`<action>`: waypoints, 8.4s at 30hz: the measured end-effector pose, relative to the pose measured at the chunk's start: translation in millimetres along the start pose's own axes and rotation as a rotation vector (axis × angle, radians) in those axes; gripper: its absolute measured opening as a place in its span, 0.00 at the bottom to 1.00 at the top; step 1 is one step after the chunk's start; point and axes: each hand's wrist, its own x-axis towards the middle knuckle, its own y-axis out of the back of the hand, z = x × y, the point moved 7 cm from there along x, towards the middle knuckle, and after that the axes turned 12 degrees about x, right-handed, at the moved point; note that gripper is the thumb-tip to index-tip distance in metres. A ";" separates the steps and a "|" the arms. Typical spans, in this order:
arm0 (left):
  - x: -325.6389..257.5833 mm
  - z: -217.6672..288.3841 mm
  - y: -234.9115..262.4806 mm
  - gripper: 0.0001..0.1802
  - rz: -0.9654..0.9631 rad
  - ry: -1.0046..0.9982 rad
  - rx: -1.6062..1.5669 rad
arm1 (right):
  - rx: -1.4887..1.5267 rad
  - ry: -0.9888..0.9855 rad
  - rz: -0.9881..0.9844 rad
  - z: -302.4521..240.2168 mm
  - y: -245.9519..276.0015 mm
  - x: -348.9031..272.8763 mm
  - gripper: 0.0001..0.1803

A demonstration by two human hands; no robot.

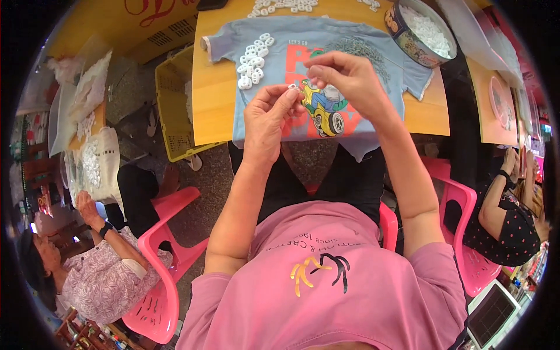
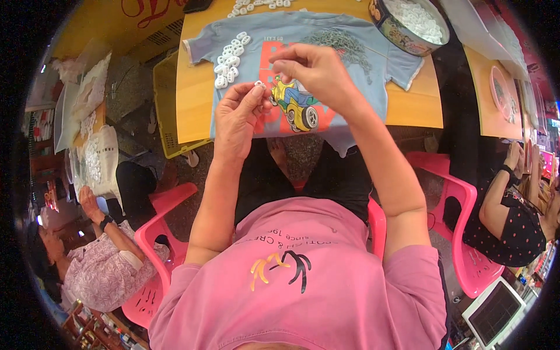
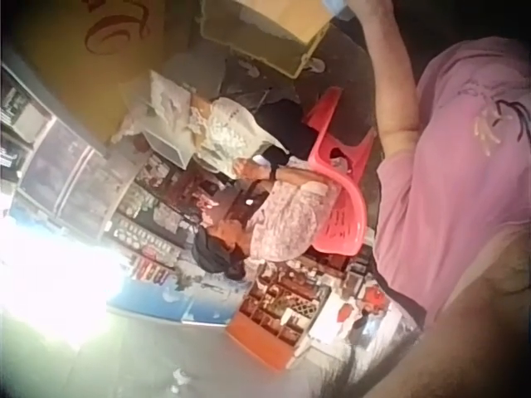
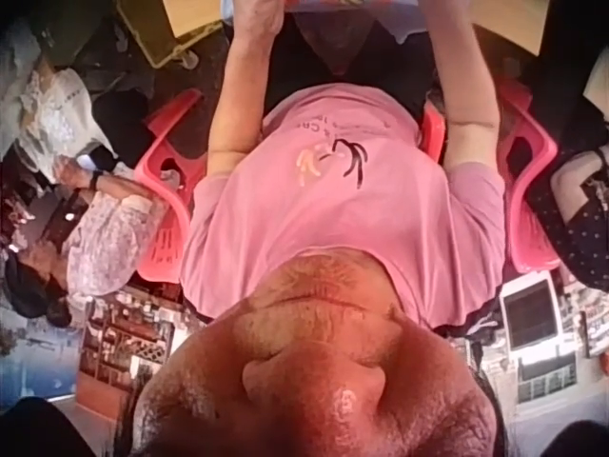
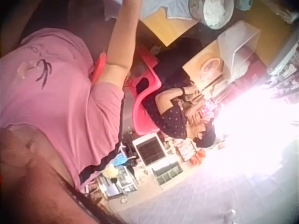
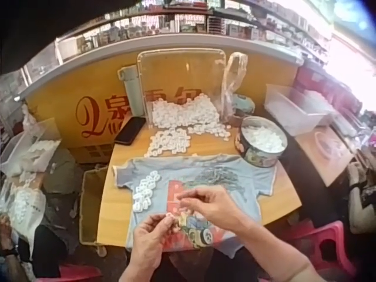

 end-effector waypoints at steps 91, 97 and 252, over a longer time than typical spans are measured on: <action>-36.7 21.5 -43.8 0.06 -0.165 -0.142 0.321 | -0.314 0.441 -0.097 -35.9 -13.0 -65.2 0.06; -30.4 15.5 2.0 0.07 0.049 -0.116 0.262 | -0.127 0.080 -0.248 0.0 -35.0 -10.4 0.13; -39.5 27.5 -46.8 0.25 -0.389 -0.318 0.142 | 0.725 0.013 0.268 -28.2 -52.6 -74.0 0.35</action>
